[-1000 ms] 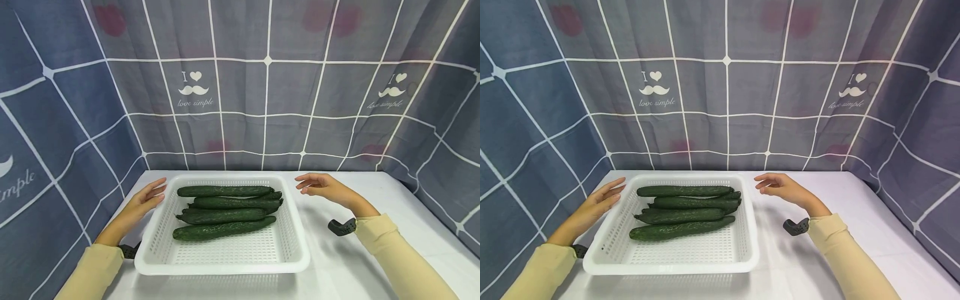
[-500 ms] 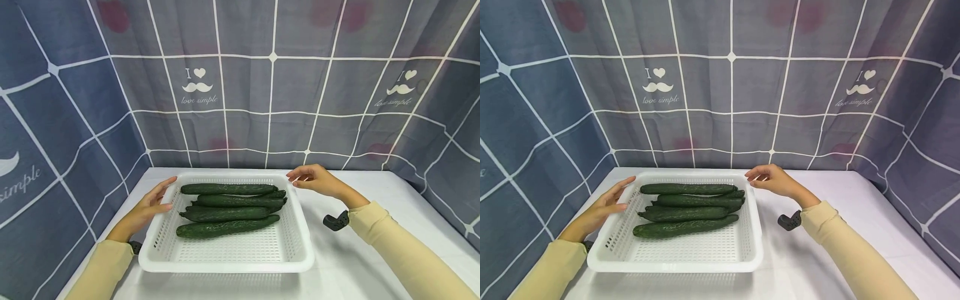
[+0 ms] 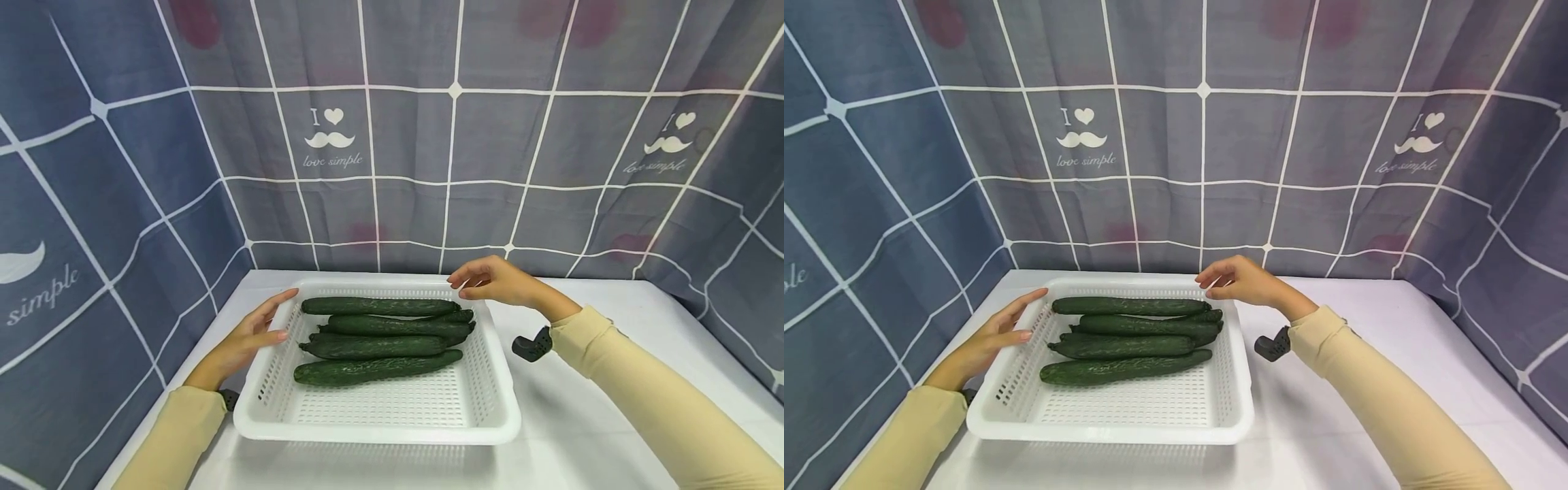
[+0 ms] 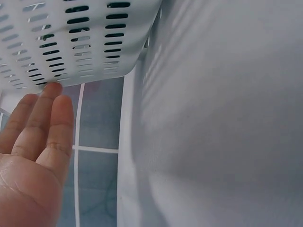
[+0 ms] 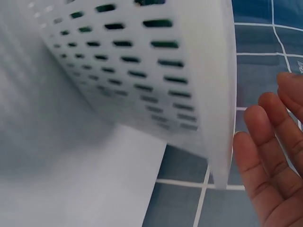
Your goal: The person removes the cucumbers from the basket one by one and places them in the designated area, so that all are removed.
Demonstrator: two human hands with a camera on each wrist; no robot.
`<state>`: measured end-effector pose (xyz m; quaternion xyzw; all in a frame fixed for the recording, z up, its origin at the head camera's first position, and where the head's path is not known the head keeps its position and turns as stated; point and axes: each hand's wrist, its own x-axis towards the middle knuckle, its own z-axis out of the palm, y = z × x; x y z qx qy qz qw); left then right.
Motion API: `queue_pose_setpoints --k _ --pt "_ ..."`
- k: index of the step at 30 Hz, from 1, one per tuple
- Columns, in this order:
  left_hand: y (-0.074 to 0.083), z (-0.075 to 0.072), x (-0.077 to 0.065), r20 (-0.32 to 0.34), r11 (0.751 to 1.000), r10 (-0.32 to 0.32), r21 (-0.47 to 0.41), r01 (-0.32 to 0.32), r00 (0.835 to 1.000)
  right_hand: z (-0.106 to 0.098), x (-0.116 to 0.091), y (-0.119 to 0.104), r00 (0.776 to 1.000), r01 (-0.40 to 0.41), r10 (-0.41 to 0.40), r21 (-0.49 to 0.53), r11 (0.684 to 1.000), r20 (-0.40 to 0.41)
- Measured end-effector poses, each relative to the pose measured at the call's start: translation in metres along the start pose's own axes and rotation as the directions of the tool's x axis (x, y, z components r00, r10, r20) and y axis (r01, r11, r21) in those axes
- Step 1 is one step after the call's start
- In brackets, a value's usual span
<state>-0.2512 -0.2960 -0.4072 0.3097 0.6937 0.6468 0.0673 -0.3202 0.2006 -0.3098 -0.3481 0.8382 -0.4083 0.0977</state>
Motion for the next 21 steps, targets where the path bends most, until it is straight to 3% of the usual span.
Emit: queue_pose_setpoints --k 7,16,21 --pt "0.0 -0.001 0.0 0.009 1.0 -0.003 0.0 0.003 1.0 0.006 0.015 -0.003 0.998 0.017 -0.021 0.069 0.997 0.053" --pt "-0.003 -0.003 0.0 0.016 1.0 -0.02 -0.01 0.02 1.0 0.001 0.023 -0.013 0.996 -0.056 0.05 0.079 0.995 0.071" --pt "-0.003 -0.003 0.0 0.01 1.0 -0.027 -0.012 0.027 1.0 0.007 0.032 -0.018 0.995 -0.058 0.051 0.085 0.995 0.089"
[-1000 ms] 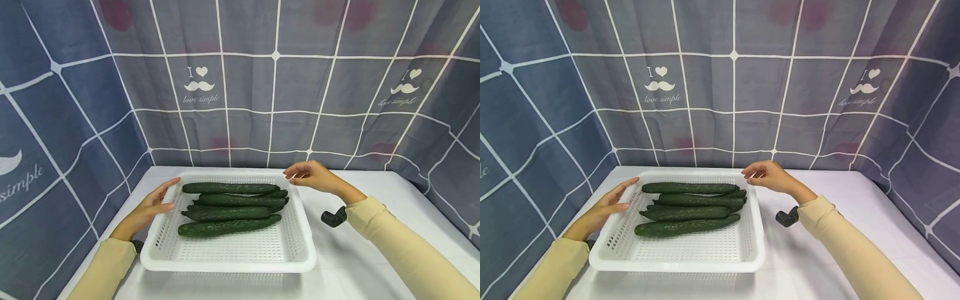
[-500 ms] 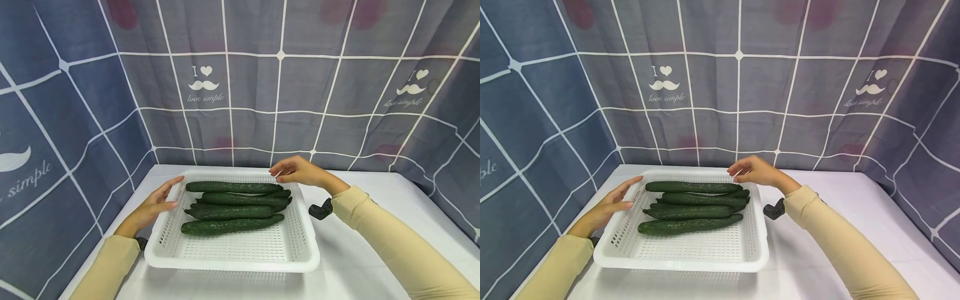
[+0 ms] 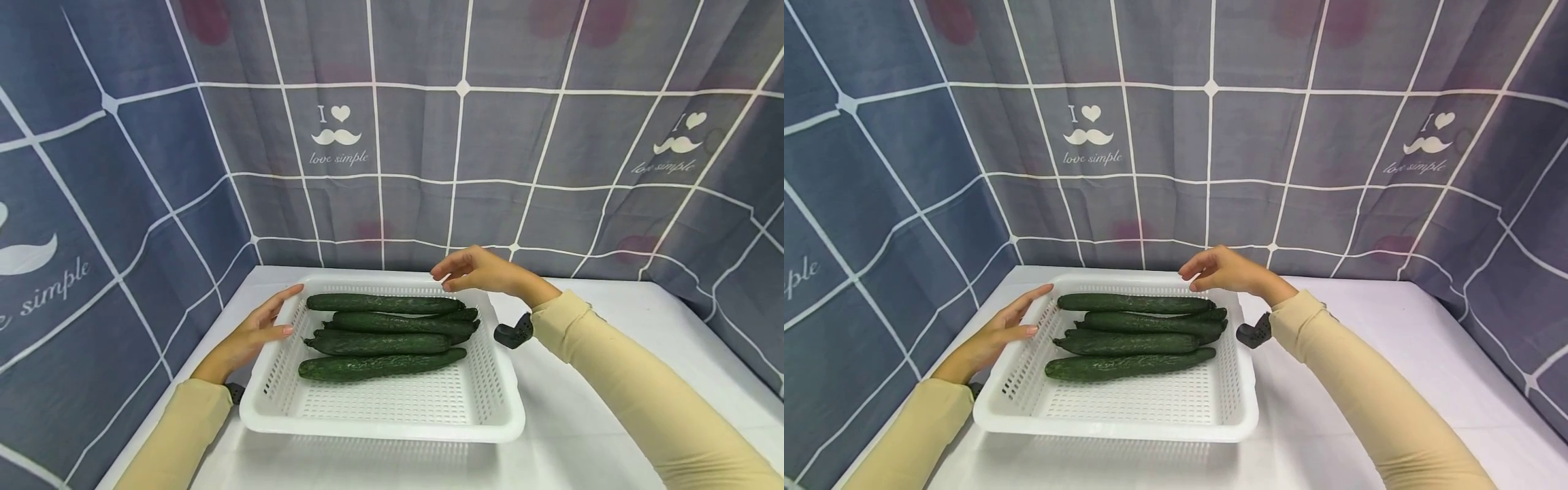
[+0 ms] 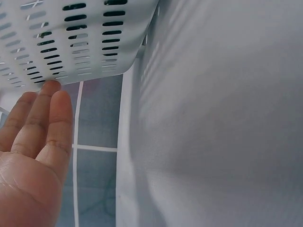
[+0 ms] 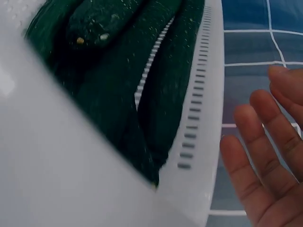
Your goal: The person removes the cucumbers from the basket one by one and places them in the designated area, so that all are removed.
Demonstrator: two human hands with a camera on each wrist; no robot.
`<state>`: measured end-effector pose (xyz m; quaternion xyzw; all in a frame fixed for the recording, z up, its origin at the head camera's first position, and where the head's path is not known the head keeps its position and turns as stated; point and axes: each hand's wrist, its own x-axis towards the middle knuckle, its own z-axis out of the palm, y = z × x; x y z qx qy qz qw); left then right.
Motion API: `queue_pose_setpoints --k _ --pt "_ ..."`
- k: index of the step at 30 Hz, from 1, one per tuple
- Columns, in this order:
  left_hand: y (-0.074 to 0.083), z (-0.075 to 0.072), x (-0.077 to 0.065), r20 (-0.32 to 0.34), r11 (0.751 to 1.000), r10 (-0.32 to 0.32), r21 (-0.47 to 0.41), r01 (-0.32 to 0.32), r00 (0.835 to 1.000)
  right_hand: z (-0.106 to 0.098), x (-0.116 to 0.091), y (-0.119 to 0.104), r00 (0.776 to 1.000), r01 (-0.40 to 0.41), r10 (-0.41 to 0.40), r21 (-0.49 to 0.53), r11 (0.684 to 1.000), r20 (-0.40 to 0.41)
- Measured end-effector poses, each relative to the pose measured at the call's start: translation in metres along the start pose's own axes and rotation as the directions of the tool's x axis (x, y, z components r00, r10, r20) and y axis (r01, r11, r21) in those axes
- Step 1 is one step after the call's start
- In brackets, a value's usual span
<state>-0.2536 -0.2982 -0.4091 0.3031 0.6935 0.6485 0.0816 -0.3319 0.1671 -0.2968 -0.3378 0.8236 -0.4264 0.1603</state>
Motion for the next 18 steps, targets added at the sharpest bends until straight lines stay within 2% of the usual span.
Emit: queue_pose_setpoints --k 9,18 --pt "0.002 0.001 0.0 -0.021 0.999 -0.031 0.017 0.031 0.999 0.019 0.018 -0.002 1.0 0.005 -0.005 0.005 1.0 0.013" --pt "0.0 0.0 -0.001 -0.013 0.999 -0.029 -0.033 0.029 0.999 0.039 0.031 -0.002 0.999 -0.025 0.025 0.012 1.0 -0.023"
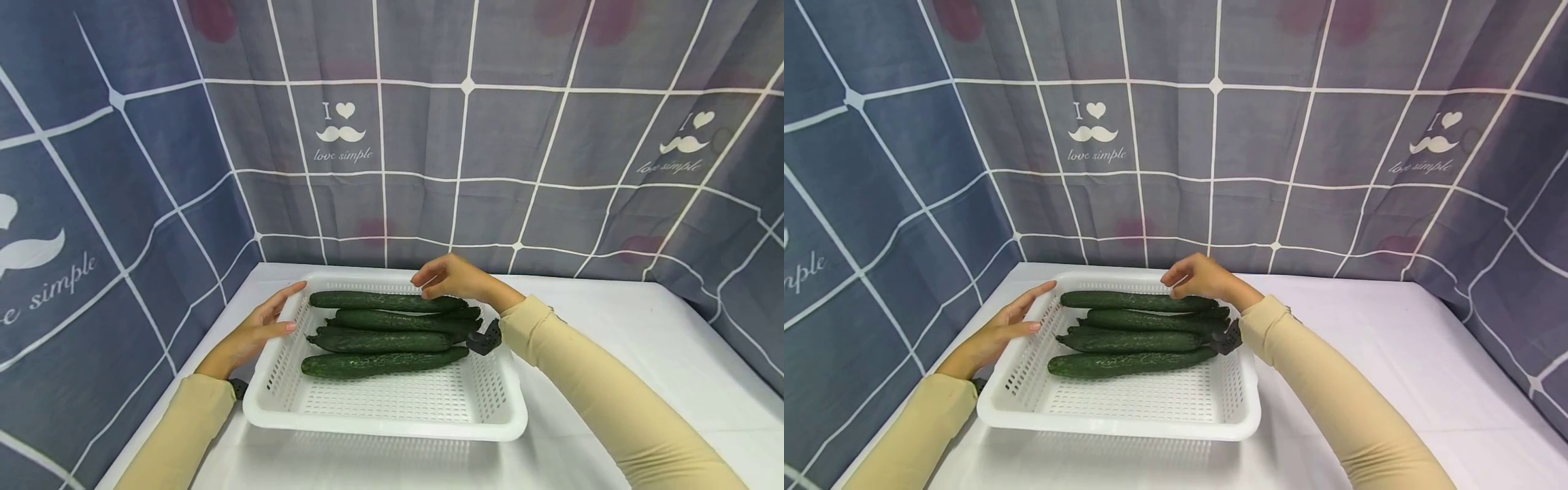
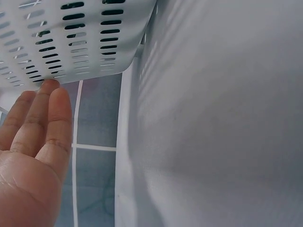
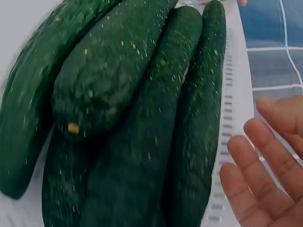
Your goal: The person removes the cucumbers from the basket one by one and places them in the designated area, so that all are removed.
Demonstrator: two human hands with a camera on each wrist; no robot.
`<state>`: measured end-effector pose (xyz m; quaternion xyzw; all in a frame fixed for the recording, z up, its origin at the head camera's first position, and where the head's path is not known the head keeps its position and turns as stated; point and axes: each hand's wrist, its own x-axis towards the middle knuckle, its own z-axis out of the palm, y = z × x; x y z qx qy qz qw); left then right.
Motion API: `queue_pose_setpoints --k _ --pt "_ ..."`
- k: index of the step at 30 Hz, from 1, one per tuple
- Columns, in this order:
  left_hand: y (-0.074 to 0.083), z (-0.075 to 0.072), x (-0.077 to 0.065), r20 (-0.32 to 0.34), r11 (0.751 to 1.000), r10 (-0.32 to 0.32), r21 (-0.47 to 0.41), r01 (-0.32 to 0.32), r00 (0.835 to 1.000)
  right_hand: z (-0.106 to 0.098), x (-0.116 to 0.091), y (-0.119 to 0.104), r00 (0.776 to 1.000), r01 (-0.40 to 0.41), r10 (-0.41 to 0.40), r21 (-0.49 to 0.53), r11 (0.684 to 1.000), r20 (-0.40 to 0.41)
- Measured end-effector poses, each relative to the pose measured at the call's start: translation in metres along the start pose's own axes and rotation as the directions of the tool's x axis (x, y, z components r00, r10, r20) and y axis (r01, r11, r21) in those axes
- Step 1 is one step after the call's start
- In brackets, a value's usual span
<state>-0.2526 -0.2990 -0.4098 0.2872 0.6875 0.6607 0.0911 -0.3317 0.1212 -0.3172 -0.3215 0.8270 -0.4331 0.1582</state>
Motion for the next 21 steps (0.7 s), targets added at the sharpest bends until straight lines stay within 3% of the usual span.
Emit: queue_pose_setpoints --k 7,14,21 --pt "0.0 0.0 0.001 -0.014 1.0 -0.001 0.028 0.002 1.0 0.013 0.006 -0.004 1.0 -0.015 0.015 -0.161 0.987 -0.002" --pt "-0.001 0.0 0.0 -0.018 0.999 0.005 0.042 -0.004 1.0 0.026 0.005 -0.014 1.0 -0.005 0.007 -0.384 0.923 0.004" --pt "-0.001 -0.002 0.0 -0.018 1.0 -0.008 0.02 0.009 1.0 0.042 0.008 -0.017 0.999 -0.007 -0.01 -0.488 0.873 -0.032"
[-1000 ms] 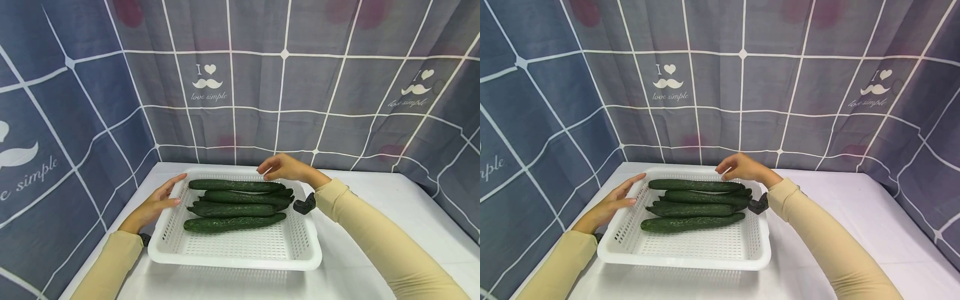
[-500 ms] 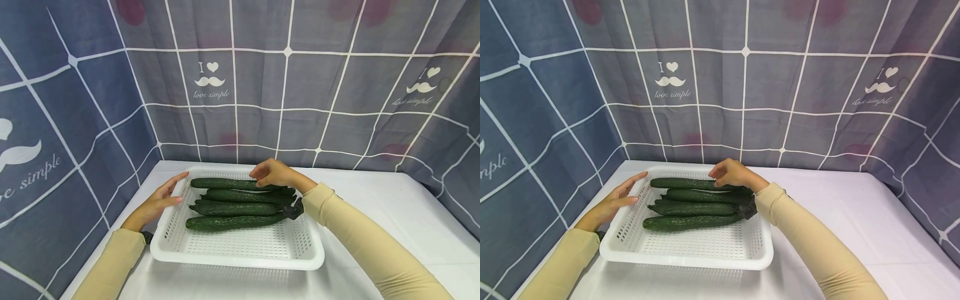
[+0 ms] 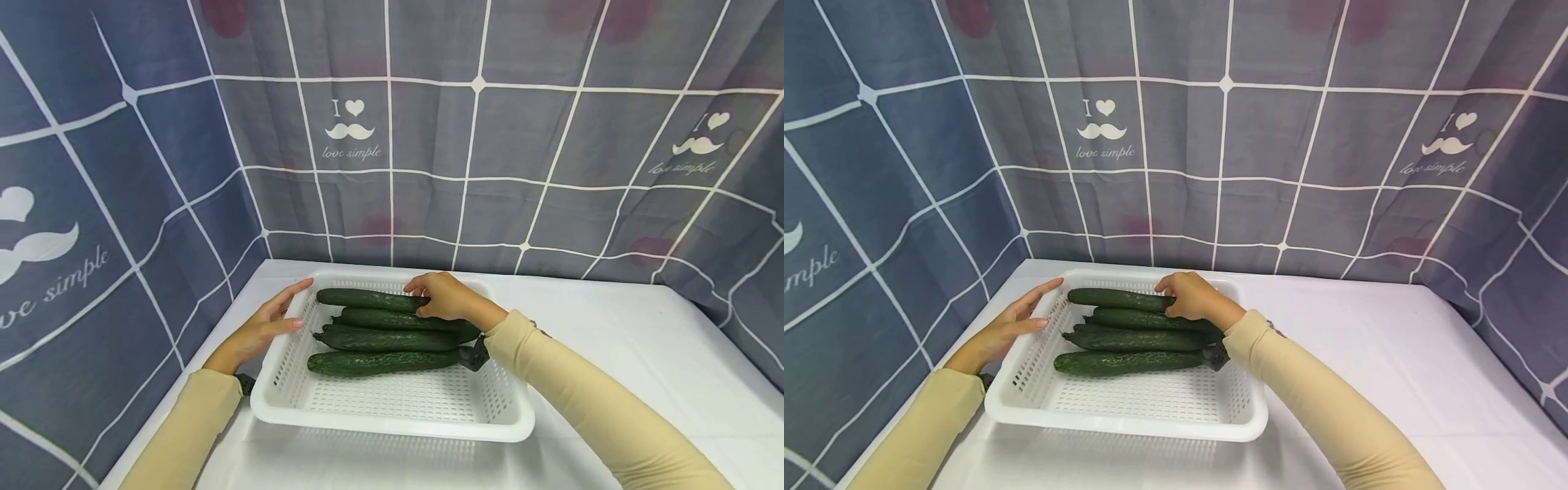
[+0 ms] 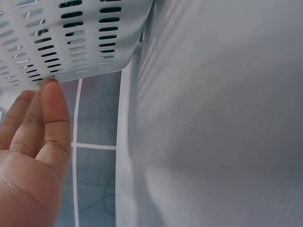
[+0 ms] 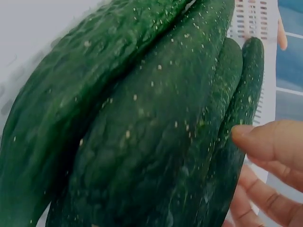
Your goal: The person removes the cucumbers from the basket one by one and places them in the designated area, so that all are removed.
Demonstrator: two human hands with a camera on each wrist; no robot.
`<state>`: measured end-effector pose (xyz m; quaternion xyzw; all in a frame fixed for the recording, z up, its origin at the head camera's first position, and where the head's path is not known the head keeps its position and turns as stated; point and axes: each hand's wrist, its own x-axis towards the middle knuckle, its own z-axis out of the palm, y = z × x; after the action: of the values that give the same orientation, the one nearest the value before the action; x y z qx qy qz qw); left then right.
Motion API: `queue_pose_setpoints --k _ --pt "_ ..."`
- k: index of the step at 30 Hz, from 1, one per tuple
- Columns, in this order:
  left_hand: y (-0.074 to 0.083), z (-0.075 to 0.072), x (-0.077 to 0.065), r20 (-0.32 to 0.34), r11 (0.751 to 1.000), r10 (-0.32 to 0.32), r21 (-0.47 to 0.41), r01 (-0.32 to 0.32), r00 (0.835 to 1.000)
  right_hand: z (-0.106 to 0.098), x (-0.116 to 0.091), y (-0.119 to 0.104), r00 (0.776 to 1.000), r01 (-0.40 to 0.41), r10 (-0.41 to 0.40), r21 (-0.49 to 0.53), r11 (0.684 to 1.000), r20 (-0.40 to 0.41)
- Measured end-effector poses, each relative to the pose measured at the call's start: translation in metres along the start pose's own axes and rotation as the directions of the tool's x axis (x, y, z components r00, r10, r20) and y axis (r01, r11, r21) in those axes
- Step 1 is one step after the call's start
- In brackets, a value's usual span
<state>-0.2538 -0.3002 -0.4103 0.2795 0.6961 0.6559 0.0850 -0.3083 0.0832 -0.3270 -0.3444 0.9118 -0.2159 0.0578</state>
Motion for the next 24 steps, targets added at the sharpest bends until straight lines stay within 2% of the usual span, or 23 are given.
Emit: queue_pose_setpoints --k 5,12,18,24 --pt "0.001 0.0 0.001 -0.005 1.0 -0.006 -0.007 0.006 1.0 0.005 0.002 -0.003 0.999 -0.031 0.031 -0.009 0.999 -0.033" --pt "0.001 0.002 0.0 -0.019 0.999 -0.016 0.029 0.016 1.0 0.008 0.001 -0.002 0.998 -0.045 0.046 0.021 0.999 -0.043" --pt "0.002 0.002 0.001 -0.017 0.999 -0.009 0.038 0.009 1.0 0.014 0.002 -0.005 0.996 -0.02 0.016 -0.047 0.999 -0.083" --pt "0.003 0.001 0.001 -0.01 1.0 -0.006 0.028 0.006 1.0 0.02 0.002 -0.011 0.989 -0.061 0.046 -0.106 0.992 -0.141"
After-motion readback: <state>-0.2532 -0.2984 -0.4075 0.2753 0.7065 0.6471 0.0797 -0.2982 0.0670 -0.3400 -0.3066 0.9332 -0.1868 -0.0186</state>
